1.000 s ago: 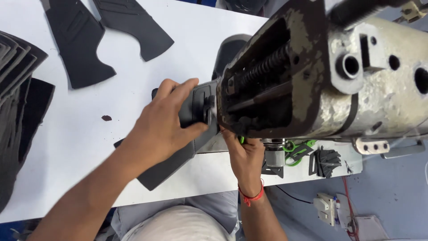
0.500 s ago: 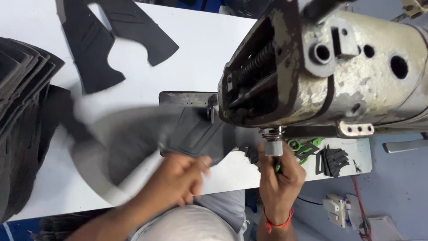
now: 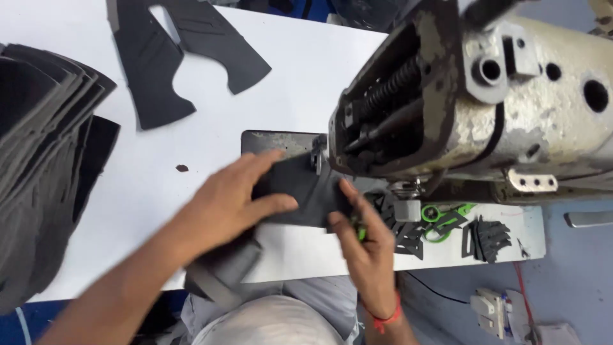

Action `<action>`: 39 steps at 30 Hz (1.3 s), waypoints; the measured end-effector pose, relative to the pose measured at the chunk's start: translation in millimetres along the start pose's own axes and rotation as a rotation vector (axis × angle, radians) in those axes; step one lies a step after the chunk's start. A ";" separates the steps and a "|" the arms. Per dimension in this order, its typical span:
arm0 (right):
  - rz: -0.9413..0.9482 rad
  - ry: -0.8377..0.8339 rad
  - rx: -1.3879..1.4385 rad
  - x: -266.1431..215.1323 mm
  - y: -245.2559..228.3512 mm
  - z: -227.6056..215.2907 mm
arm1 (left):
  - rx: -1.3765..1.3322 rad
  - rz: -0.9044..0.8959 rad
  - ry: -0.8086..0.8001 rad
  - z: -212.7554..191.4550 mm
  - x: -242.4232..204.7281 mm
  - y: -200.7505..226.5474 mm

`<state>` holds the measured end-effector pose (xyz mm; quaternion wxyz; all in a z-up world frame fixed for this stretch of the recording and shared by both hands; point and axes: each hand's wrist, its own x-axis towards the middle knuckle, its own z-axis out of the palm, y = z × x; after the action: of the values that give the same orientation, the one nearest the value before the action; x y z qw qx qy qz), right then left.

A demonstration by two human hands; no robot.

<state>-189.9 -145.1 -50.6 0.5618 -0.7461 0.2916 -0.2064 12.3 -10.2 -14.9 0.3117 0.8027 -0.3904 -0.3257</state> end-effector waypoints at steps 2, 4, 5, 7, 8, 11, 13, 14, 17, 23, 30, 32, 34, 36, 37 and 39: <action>0.053 0.054 0.000 2.8 11.7 -10.9 | -0.072 -0.303 -0.166 -6.1 -9.4 35.2; 0.075 0.076 -0.008 0.9 14.7 -13.1 | -0.209 -0.161 -0.061 25.2 -14.3 10.4; 0.072 0.089 -0.014 4.8 15.0 -14.2 | -0.345 -0.015 0.073 38.8 -15.5 -1.1; 0.013 0.074 -0.045 6.7 9.7 -13.6 | -0.370 -0.037 0.079 38.3 -17.1 3.8; -0.043 0.060 -0.071 7.0 7.3 -13.3 | -0.390 -0.061 0.082 38.6 -18.9 6.0; 0.077 0.083 -0.067 10.5 -3.6 -8.7 | -0.431 -0.058 0.091 40.3 -17.4 2.9; 0.053 0.083 -0.029 10.7 7.1 -10.7 | -0.409 -0.029 0.103 42.5 -16.2 0.3; 0.030 0.083 0.009 10.2 12.6 -12.3 | -0.388 -0.002 0.113 44.3 -15.4 -0.8; 0.008 0.121 0.034 9.5 18.7 -12.9 | -0.446 -0.039 0.113 45.8 -14.8 3.4; -0.219 0.119 -0.020 13.4 27.9 -13.6 | -0.461 -0.040 0.138 49.9 -4.0 -0.8; 0.104 0.153 0.088 24.8 34.7 -13.1 | -0.409 -0.024 0.169 45.1 13.0 -7.5; 0.025 0.162 0.197 33.1 25.3 -8.7 | -0.378 0.178 0.246 46.6 17.1 -16.0; 0.032 0.171 0.069 32.0 51.3 -13.7 | -0.329 0.022 0.174 31.4 20.6 -1.3; 0.036 0.181 -0.059 34.3 68.4 -18.0 | -0.278 -0.130 0.102 28.3 26.4 -5.1; -0.143 0.094 -0.320 35.6 73.1 -20.7 | -0.307 0.084 0.197 34.3 30.3 -16.3; -0.322 0.001 -0.584 37.2 84.8 -25.9 | -0.334 0.301 0.291 27.3 35.3 -11.7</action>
<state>-195.8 -205.3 -125.3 0.2843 -0.9120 0.2172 -0.2004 13.4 -40.3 -49.8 0.5377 0.7115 -0.3972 -0.2167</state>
